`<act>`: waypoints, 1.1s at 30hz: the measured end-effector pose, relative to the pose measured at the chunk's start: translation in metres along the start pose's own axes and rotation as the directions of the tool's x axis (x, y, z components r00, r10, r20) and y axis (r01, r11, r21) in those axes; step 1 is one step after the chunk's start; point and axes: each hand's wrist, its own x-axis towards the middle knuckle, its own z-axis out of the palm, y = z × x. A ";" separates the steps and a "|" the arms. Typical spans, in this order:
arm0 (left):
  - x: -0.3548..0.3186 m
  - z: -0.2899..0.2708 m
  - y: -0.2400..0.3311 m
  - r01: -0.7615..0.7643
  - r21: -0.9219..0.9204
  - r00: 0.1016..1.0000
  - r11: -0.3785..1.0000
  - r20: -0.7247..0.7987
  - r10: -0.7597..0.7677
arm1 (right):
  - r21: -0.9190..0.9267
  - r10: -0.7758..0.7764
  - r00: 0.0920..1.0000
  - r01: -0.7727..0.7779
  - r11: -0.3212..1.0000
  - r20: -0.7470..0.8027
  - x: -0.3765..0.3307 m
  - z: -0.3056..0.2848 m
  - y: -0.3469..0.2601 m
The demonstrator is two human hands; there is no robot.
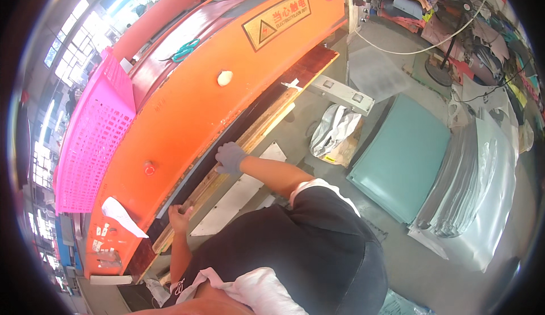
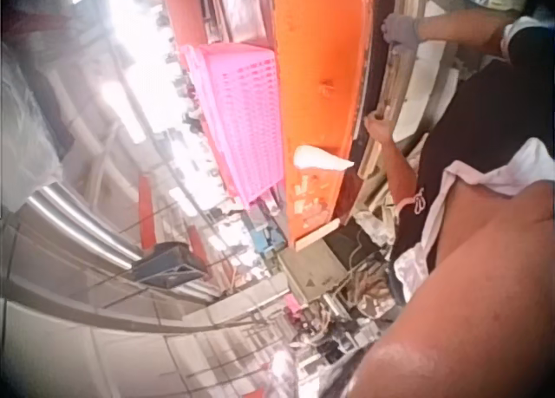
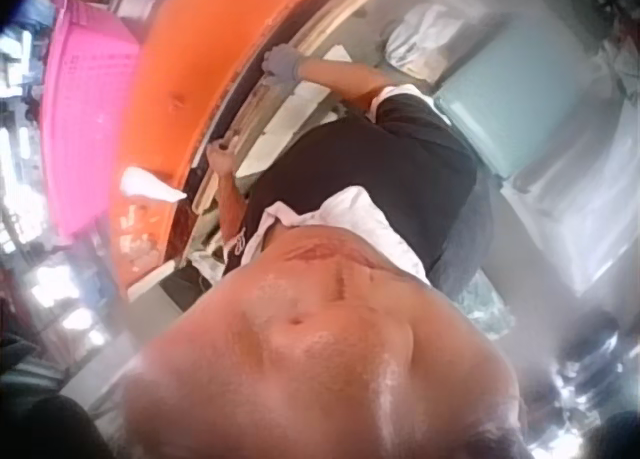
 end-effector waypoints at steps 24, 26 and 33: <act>-0.226 -0.083 0.158 -0.136 -0.086 0.933 0.987 0.323 0.157 | -0.068 0.092 0.902 -0.133 0.989 -0.423 -0.267 -0.006 -0.082; -0.236 -0.088 0.160 -0.187 -0.167 0.944 0.968 0.243 0.225 | -0.021 0.105 0.918 -0.123 0.992 -0.384 -0.276 -0.015 -0.092; -0.244 -0.115 0.148 -0.115 -0.254 0.930 0.961 0.313 0.194 | 0.124 0.111 0.933 -0.072 0.990 -0.343 -0.156 -0.009 -0.177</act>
